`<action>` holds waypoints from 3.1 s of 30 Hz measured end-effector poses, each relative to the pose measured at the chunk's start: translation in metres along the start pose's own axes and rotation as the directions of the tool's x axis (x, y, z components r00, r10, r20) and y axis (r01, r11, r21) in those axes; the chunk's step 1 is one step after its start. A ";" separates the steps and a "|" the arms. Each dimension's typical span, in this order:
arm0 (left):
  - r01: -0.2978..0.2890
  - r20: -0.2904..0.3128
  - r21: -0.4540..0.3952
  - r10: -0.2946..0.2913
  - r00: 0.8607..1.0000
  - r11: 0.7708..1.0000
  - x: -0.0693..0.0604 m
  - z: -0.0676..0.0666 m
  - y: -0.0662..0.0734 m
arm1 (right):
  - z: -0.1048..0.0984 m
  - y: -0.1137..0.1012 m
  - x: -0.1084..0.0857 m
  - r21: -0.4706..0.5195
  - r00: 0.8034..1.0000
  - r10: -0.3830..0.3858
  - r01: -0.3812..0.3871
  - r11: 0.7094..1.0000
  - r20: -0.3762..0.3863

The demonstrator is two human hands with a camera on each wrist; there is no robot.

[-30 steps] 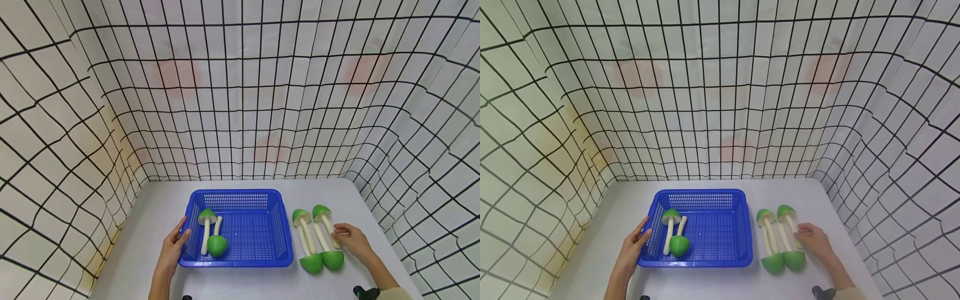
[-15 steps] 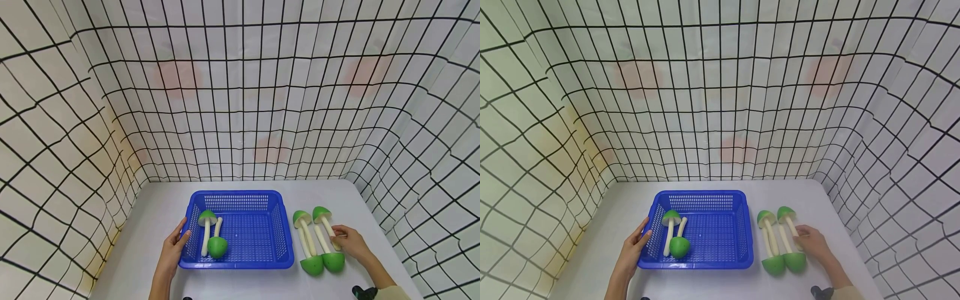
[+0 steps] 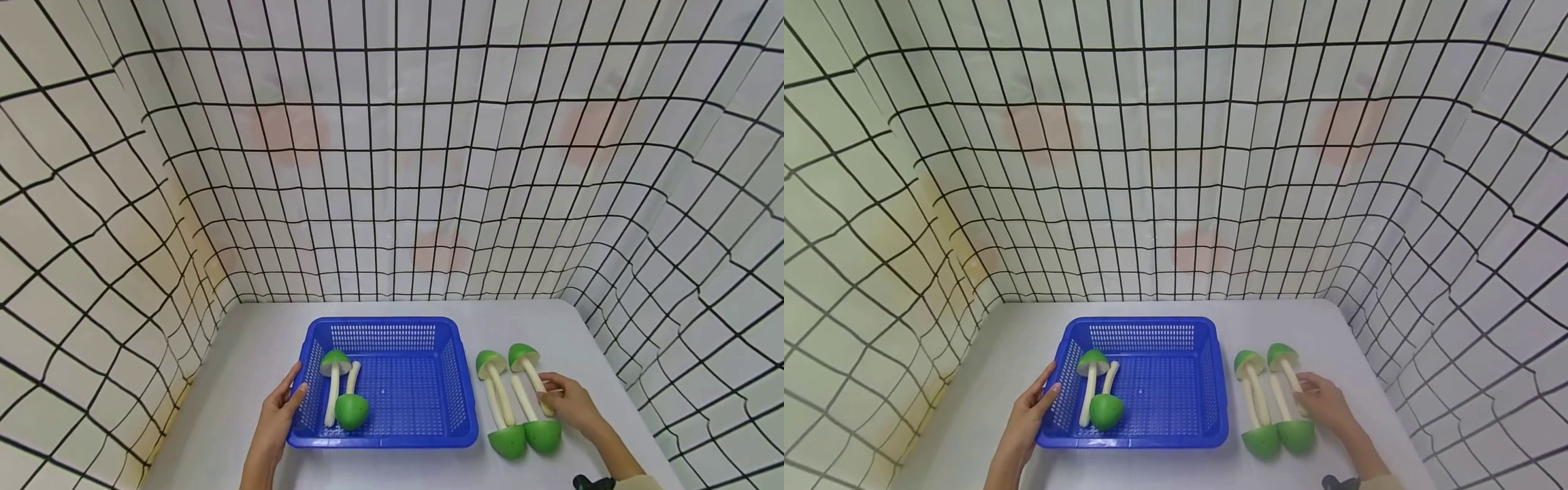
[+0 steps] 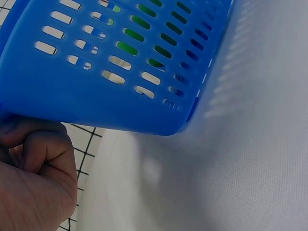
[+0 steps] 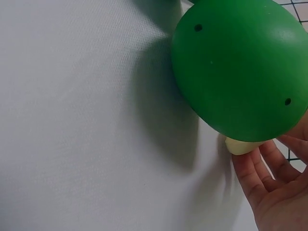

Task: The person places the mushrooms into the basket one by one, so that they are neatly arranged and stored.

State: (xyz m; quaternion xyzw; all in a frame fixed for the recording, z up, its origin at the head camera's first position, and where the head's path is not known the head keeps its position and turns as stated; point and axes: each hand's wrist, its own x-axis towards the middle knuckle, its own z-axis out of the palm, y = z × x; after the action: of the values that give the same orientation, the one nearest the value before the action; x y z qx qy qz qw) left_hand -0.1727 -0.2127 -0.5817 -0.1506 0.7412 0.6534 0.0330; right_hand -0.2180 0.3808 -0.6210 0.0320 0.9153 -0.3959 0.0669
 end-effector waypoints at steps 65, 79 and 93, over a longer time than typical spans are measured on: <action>-0.004 0.005 -0.017 0.004 1.000 1.000 -0.004 0.001 -0.004 | 0.014 -0.114 -0.022 0.321 0.989 -0.147 0.145 0.936 -0.017; -0.006 0.011 -0.027 0.006 1.000 1.000 -0.002 0.000 -0.004 | 0.039 -0.157 -0.012 0.374 0.990 -0.136 0.110 0.921 0.044; -0.007 0.010 -0.030 0.007 1.000 1.000 -0.001 -0.001 -0.004 | 0.070 -0.180 -0.016 0.452 0.991 -0.125 0.087 0.888 0.054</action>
State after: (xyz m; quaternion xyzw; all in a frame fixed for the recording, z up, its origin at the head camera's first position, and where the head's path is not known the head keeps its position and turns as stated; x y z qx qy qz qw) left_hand -0.1701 -0.2139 -0.5846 -0.1450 0.7317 0.6653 0.0322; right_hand -0.2153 0.2064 -0.5364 -0.0198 0.7962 -0.6003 0.0735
